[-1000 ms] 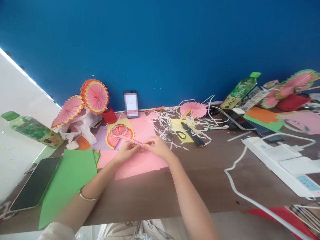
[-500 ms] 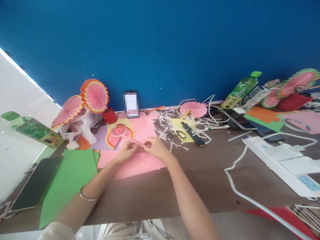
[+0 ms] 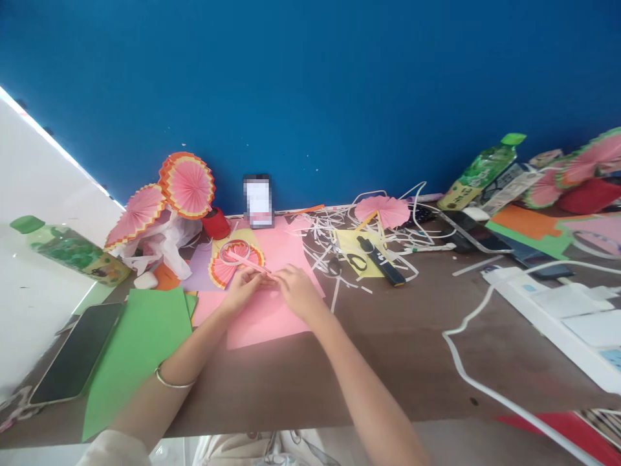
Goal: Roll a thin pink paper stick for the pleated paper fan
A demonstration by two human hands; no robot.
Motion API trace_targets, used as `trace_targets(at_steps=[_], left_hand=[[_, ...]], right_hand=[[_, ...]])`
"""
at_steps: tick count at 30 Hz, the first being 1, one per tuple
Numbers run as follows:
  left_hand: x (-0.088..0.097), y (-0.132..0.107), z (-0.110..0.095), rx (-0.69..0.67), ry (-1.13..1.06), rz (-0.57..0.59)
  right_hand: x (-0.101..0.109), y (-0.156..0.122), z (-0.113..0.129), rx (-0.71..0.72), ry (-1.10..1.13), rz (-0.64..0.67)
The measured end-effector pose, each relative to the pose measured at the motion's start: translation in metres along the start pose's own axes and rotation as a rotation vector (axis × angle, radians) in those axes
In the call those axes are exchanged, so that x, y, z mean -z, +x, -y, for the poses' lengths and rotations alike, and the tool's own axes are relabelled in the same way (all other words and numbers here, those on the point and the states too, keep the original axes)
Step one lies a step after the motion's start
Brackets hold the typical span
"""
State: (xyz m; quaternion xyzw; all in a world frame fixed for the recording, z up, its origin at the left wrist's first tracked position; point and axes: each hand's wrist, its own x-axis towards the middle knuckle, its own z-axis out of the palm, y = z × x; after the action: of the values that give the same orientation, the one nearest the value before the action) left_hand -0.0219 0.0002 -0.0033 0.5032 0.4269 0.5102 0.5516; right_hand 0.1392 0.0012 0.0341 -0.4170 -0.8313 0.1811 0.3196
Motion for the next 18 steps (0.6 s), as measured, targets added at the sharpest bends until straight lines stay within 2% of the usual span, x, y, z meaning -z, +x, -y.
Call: trace_targets(at_steps=[2,4,7,9,12,18], left_hand=[[0.002,0.000,-0.004,0.013,-0.026,0.028],[0.004,0.000,-0.006,0.003,-0.024,0.052],[0.006,-0.001,-0.009,-0.048,0.041,0.122],[0.006,-0.003,-0.011,-0.080,0.089,0.174],[0.006,-0.004,-0.013,-0.089,0.116,0.217],[0.004,-0.005,-0.013,-0.045,0.096,0.227]], right_hand=[[0.011,0.003,-0.008,-0.198,0.263,-0.012],[0.019,0.005,-0.017,-0.351,0.465,0.103],[0.023,0.004,-0.024,-0.479,0.697,0.318],[0.022,0.003,-0.026,-0.514,0.822,0.393],[0.020,0.002,-0.025,-0.524,0.913,0.433],[0.024,0.003,-0.021,-0.499,0.833,0.484]])
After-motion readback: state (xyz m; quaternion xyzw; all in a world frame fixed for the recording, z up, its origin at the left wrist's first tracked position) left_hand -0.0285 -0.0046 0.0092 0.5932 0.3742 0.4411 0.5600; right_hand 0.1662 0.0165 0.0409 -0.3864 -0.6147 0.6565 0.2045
